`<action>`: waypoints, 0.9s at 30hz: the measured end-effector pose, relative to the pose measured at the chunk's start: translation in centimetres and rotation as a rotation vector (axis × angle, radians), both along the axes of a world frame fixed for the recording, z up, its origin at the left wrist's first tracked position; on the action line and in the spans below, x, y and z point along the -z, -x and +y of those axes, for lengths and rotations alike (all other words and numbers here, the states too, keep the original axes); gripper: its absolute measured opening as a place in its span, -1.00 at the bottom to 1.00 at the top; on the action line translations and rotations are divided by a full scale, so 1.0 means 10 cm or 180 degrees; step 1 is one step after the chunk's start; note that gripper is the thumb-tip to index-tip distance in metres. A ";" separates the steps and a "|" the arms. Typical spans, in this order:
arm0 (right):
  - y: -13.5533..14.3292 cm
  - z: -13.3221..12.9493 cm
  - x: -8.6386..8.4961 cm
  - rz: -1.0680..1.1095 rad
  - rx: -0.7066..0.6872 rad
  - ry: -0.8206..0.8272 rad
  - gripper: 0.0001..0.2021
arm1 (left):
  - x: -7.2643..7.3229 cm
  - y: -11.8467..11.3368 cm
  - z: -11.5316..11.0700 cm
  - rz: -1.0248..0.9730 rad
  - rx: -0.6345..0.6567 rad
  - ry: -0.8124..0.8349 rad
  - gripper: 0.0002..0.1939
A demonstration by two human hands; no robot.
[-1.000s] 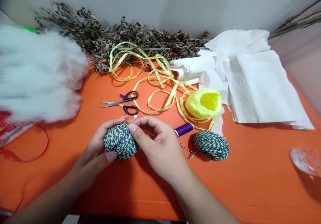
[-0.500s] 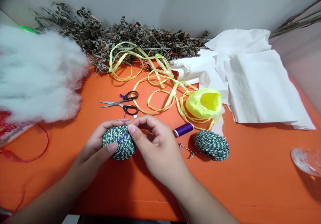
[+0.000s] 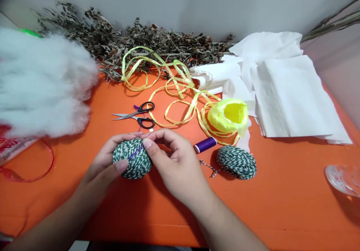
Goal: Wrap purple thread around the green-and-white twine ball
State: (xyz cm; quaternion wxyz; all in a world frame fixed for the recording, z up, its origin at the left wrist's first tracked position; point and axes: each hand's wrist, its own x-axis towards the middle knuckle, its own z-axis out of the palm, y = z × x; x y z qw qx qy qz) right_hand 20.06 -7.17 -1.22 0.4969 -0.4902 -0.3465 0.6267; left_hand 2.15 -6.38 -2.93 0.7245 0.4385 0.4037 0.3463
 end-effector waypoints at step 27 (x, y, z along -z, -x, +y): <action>-0.02 -0.03 -0.07 0.0031 0.0154 -0.0084 -0.86 | -0.01 -0.01 0.02 0.0354 0.0137 0.0316 -0.59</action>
